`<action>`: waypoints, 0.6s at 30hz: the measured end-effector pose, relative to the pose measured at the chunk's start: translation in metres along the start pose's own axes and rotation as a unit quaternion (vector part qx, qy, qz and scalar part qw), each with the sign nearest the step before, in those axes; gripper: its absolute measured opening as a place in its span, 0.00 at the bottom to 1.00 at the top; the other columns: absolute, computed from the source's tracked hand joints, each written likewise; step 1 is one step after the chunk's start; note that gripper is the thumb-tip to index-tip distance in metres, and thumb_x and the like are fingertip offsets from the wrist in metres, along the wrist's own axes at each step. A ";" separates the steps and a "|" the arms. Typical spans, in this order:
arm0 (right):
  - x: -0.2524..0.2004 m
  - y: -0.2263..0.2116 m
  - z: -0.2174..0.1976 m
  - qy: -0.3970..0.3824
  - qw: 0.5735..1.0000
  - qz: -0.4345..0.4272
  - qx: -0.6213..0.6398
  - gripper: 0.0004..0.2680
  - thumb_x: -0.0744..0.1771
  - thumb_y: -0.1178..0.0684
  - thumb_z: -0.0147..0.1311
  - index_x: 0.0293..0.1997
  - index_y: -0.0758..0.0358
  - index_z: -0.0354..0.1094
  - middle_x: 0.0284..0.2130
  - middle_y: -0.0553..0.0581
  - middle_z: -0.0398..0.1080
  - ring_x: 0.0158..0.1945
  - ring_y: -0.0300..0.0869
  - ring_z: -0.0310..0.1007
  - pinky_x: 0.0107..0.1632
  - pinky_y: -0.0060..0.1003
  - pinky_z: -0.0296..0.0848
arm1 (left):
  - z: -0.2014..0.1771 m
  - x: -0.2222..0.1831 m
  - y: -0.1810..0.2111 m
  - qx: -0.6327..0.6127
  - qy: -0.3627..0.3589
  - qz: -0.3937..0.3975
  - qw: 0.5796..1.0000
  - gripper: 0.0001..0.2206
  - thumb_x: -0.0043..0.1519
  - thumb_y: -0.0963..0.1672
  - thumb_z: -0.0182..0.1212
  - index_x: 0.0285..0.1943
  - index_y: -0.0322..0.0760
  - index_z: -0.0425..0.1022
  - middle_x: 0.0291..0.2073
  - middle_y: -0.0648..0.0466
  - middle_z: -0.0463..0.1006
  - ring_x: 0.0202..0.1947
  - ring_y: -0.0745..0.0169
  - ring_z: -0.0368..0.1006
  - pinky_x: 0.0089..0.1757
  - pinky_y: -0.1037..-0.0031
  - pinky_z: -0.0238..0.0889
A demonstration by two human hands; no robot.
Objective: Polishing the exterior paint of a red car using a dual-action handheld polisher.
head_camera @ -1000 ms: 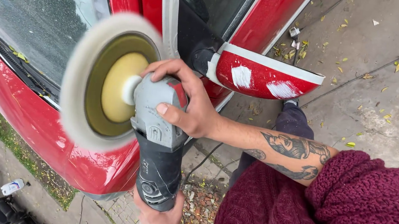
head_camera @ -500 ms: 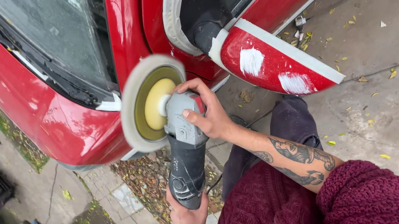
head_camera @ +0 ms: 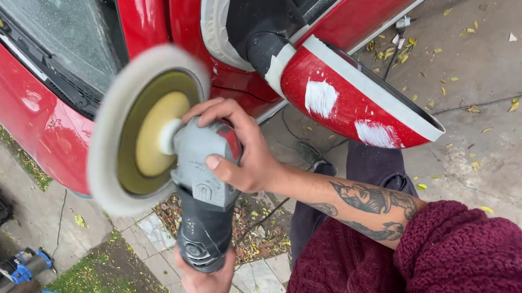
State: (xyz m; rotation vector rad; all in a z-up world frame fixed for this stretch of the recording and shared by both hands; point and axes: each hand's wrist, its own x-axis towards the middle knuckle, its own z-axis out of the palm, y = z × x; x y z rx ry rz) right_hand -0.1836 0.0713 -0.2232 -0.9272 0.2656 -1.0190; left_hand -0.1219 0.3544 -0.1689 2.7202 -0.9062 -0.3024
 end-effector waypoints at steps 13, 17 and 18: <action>-0.014 0.013 -0.018 0.024 0.998 -0.008 0.053 0.19 0.69 0.42 0.55 0.59 0.62 0.55 0.56 0.63 0.64 0.61 0.43 0.66 0.68 0.42 0.66 | 0.011 0.007 0.009 0.024 -0.007 0.040 0.999 0.49 0.48 0.46 0.74 0.74 0.30 0.43 0.40 0.31 0.80 0.36 0.31 0.81 0.38 0.50 0.73; -0.040 0.044 -0.033 0.056 0.997 0.038 0.034 0.18 0.68 0.44 0.54 0.58 0.64 0.57 0.57 0.62 0.66 0.62 0.44 0.67 0.70 0.43 0.65 | 0.026 -0.005 0.007 0.106 -0.085 -0.096 0.986 0.49 0.47 0.49 0.74 0.75 0.36 0.43 0.33 0.31 0.81 0.34 0.27 0.80 0.35 0.48 0.74; -0.045 0.052 -0.036 0.054 0.997 0.041 0.036 0.18 0.68 0.44 0.54 0.58 0.64 0.57 0.57 0.62 0.66 0.62 0.44 0.67 0.70 0.43 0.65 | 0.028 -0.008 0.009 0.107 -0.084 -0.100 0.986 0.49 0.47 0.49 0.74 0.75 0.36 0.43 0.33 0.31 0.81 0.34 0.27 0.80 0.35 0.48 0.74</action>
